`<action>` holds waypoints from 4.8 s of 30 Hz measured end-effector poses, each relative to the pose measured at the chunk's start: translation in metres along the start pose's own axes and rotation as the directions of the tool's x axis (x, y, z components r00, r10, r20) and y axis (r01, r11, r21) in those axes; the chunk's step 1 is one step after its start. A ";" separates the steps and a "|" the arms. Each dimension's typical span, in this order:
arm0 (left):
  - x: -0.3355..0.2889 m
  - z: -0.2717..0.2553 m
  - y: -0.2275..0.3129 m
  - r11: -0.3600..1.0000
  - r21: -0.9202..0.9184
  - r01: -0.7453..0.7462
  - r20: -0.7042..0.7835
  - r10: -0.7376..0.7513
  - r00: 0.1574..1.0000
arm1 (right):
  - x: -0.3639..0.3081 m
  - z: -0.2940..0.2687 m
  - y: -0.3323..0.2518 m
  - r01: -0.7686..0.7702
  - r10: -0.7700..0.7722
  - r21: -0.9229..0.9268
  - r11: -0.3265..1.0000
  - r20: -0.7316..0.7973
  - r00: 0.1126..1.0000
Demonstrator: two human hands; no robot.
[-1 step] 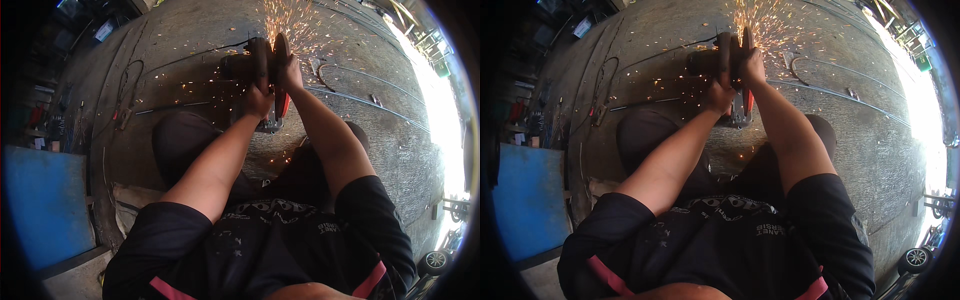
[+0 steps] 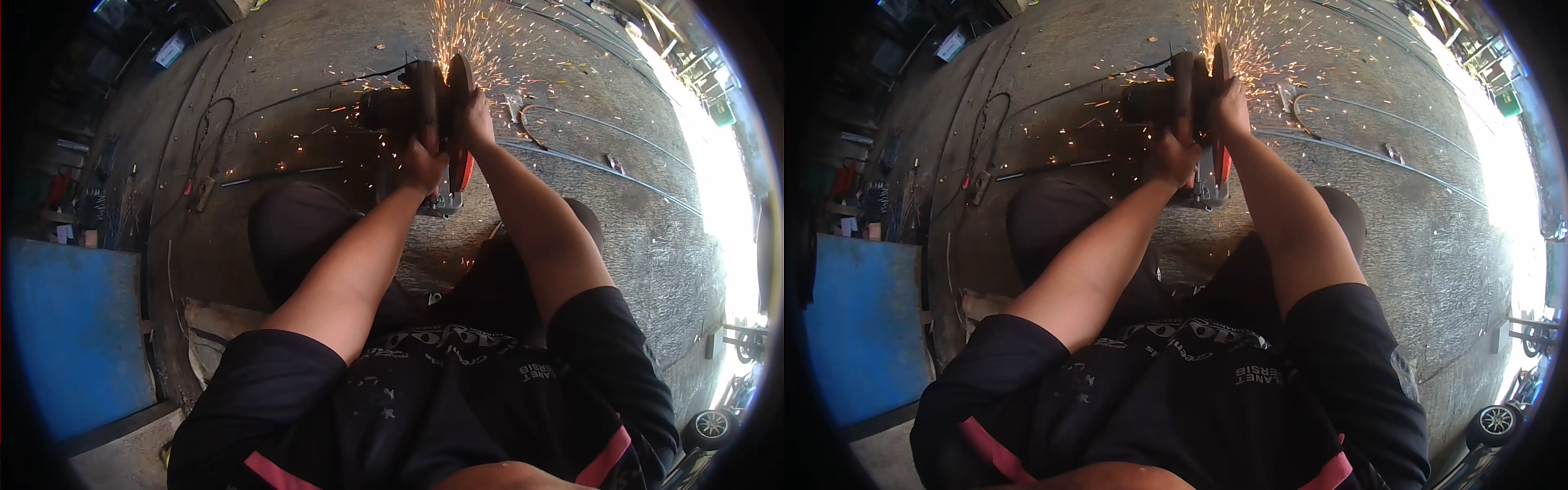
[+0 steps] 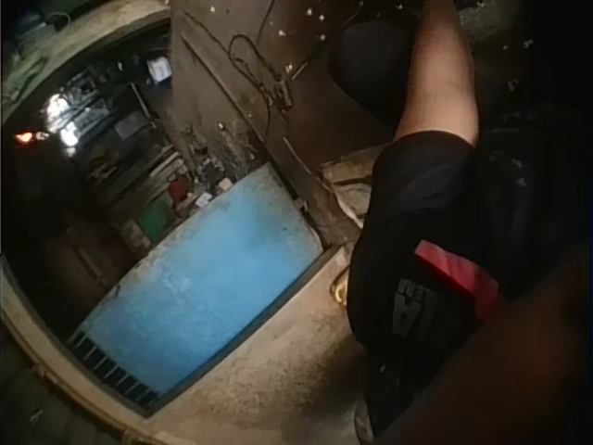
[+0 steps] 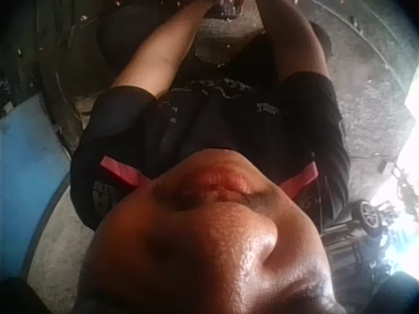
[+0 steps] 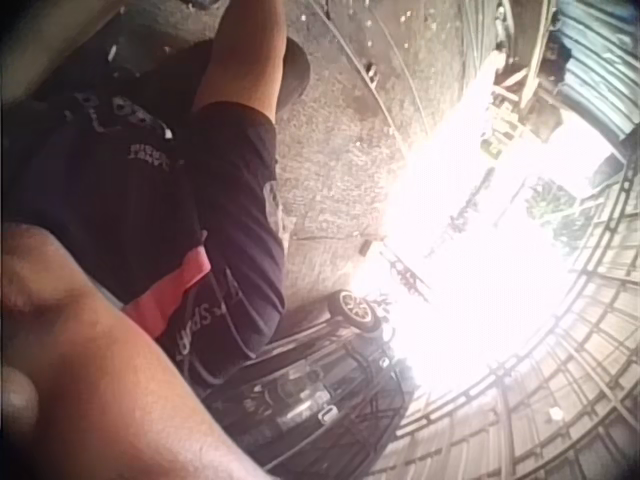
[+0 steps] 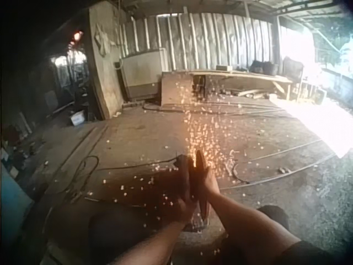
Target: The person uses a chop saw to cut a metal rod into smaller pieces.
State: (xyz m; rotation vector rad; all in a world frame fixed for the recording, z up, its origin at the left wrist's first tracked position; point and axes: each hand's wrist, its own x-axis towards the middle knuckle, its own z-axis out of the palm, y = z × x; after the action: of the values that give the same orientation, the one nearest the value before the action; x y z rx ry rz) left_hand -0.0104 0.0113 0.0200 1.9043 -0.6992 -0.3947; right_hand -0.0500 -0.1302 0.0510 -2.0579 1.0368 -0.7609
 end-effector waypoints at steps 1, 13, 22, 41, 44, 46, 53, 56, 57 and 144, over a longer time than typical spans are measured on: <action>0.001 0.002 -0.003 1.000 -0.008 -0.019 -0.010 0.019 1.000 | 0.001 0.001 0.001 -0.010 0.010 -0.001 1.000 0.003 1.000; 0.001 0.003 -0.010 0.988 0.121 -0.092 -0.014 0.094 0.995 | -0.004 0.005 0.007 0.062 -0.063 -0.044 0.997 -0.038 0.997; 0.000 0.008 -0.015 0.990 0.076 -0.119 -0.085 0.126 0.988 | -0.007 0.006 0.006 0.018 -0.020 -0.049 0.999 -0.043 0.999; -0.006 0.009 -0.014 0.987 0.021 -0.157 -0.095 0.159 0.983 | -0.015 0.010 0.009 -0.003 0.000 -0.036 0.999 -0.091 0.996; -0.006 0.009 -0.012 0.987 0.027 -0.159 -0.099 0.161 0.982 | -0.014 0.011 0.013 0.018 -0.024 -0.066 0.998 -0.098 0.995; -0.007 0.009 -0.010 0.992 0.042 -0.120 -0.082 0.123 0.989 | -0.013 0.011 0.013 -0.016 0.012 -0.053 0.998 -0.082 0.997; -0.017 0.015 -0.032 0.920 0.212 -0.330 -0.099 0.356 0.929 | -0.030 0.020 0.022 0.014 -0.017 -0.024 1.000 -0.132 0.991; -0.016 0.023 -0.044 0.915 0.227 -0.334 -0.090 0.361 0.928 | -0.031 0.022 0.031 0.055 -0.053 0.005 0.998 -0.158 0.986; -0.019 0.023 -0.048 0.992 0.078 -0.095 -0.024 0.097 0.995 | -0.035 0.023 0.034 0.050 -0.047 0.020 0.999 -0.119 0.992; -0.013 0.094 -0.264 0.697 0.703 -0.140 0.666 -0.577 0.473 | -0.124 0.090 0.113 0.195 0.594 -0.660 0.726 0.744 0.307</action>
State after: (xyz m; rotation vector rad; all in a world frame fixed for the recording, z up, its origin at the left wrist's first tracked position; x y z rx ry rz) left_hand 0.0047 0.0332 -0.2596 2.4797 -1.3919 -1.5796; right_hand -0.0945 -0.0462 -0.1140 -2.2169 0.8216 1.1583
